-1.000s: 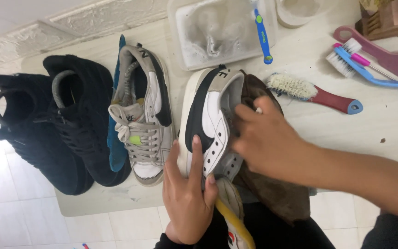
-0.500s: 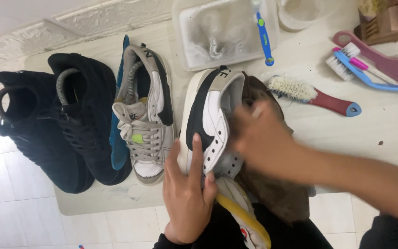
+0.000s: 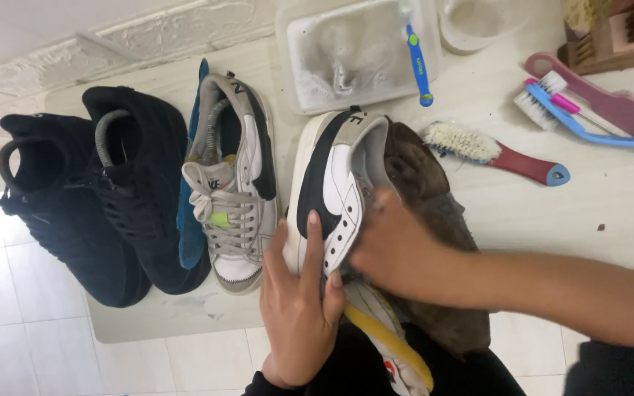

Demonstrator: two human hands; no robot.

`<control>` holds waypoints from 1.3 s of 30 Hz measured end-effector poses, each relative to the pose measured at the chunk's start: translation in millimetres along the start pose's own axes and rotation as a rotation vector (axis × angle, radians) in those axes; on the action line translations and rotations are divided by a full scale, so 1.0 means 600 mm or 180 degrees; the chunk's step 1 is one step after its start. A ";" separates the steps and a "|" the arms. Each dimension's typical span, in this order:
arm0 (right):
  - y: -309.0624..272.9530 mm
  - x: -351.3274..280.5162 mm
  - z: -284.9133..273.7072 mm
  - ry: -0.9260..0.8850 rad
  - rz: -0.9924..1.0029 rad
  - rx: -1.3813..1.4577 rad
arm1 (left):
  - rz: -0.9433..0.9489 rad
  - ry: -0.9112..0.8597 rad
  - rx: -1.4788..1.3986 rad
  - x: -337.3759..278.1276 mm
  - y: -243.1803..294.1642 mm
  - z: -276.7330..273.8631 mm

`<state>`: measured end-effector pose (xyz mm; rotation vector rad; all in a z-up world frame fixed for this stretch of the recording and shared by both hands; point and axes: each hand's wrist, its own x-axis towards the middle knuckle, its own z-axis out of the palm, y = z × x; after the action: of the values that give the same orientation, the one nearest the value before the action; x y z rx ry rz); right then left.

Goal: The person scrubs a white and black sneaker with a toothbrush, focusing on the interior lining and tongue. They repeatedly dip the brush into a soapy water container and scrub different areas of the shoe's interior.

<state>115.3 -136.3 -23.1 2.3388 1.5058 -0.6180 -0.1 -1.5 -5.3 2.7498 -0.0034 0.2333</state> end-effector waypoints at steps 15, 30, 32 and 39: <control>0.037 -0.015 0.036 0.3070 0.1079 -0.0100 | -0.0145 -0.0041 -0.0045 -0.004 -0.004 -0.002; 0.050 -0.009 0.051 0.2996 0.1384 -0.0207 | -0.0235 -0.0054 -0.0210 -0.009 -0.004 -0.010; 0.030 0.005 0.064 0.2900 0.0727 -0.0083 | -0.0147 0.0069 -0.0051 -0.007 -0.003 -0.010; 0.055 0.005 0.044 0.3042 0.0925 0.0163 | -0.0116 0.0094 -0.0067 -0.009 -0.009 -0.006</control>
<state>140.9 -159.8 -47.1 2.9840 1.3693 0.6431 -5.7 4.6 -4.6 2.7226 0.0520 0.2624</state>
